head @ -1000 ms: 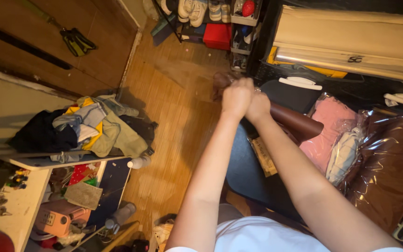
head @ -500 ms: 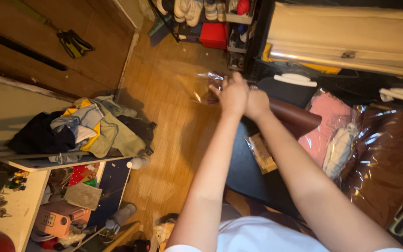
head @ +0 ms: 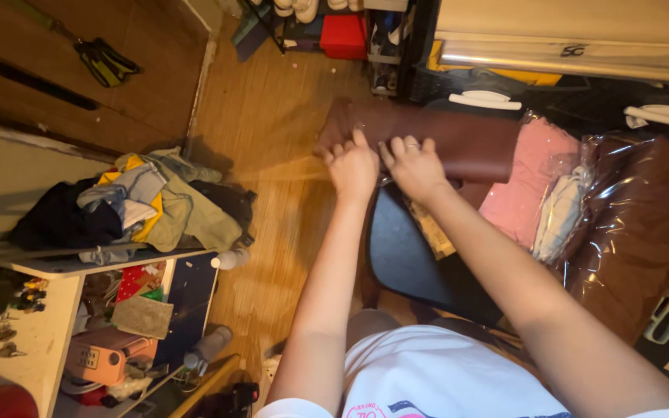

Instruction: The person folds a brown garment and places it into a clear plastic bag, then smooths and seals the bag. The person then unrolls a sheet of brown paper, folds it, and places it on the table next to the packed garment.

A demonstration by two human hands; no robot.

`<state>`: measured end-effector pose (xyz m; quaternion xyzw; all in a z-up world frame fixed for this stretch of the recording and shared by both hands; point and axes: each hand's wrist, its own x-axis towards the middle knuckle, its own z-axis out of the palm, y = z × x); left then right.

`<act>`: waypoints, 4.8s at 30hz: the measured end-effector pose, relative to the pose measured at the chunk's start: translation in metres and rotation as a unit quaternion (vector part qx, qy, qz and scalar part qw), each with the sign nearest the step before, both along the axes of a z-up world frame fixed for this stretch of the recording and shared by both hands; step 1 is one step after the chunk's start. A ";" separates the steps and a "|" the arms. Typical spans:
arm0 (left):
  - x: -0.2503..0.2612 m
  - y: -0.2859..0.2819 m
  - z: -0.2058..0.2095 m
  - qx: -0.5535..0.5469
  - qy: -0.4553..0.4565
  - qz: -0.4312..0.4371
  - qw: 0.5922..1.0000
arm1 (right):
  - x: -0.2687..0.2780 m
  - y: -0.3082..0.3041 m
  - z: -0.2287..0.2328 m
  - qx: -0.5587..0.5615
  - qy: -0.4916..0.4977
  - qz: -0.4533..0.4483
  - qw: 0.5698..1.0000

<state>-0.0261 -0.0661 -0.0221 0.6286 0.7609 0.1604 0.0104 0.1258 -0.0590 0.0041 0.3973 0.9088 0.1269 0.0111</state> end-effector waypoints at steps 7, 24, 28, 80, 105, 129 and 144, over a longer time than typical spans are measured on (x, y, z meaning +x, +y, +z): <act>0.035 -0.028 -0.040 -0.143 -0.033 -0.068 0.987 | 0.025 -0.023 0.009 -0.170 -0.038 -0.104 0.979; 0.034 0.043 -0.001 -0.296 -0.215 0.019 0.930 | 0.030 0.035 -0.018 -0.160 0.013 -0.244 0.956; 0.044 0.039 -0.026 -0.268 -0.152 0.000 0.951 | 0.032 0.064 0.004 -0.190 0.012 -0.247 0.950; -0.036 0.037 0.096 0.261 0.072 0.005 0.963 | -0.054 0.094 0.135 -0.182 0.180 -0.252 0.933; 0.043 0.095 -0.009 0.051 -0.005 -0.151 0.987 | 0.020 0.047 0.049 -0.193 0.053 -0.254 0.946; 0.018 0.072 0.052 0.232 0.142 -0.162 0.949 | -0.009 0.067 0.083 -0.200 0.185 -0.316 0.909; -0.003 0.080 0.033 0.157 0.068 -0.157 0.973 | -0.002 0.089 0.108 -0.234 0.274 -0.404 0.841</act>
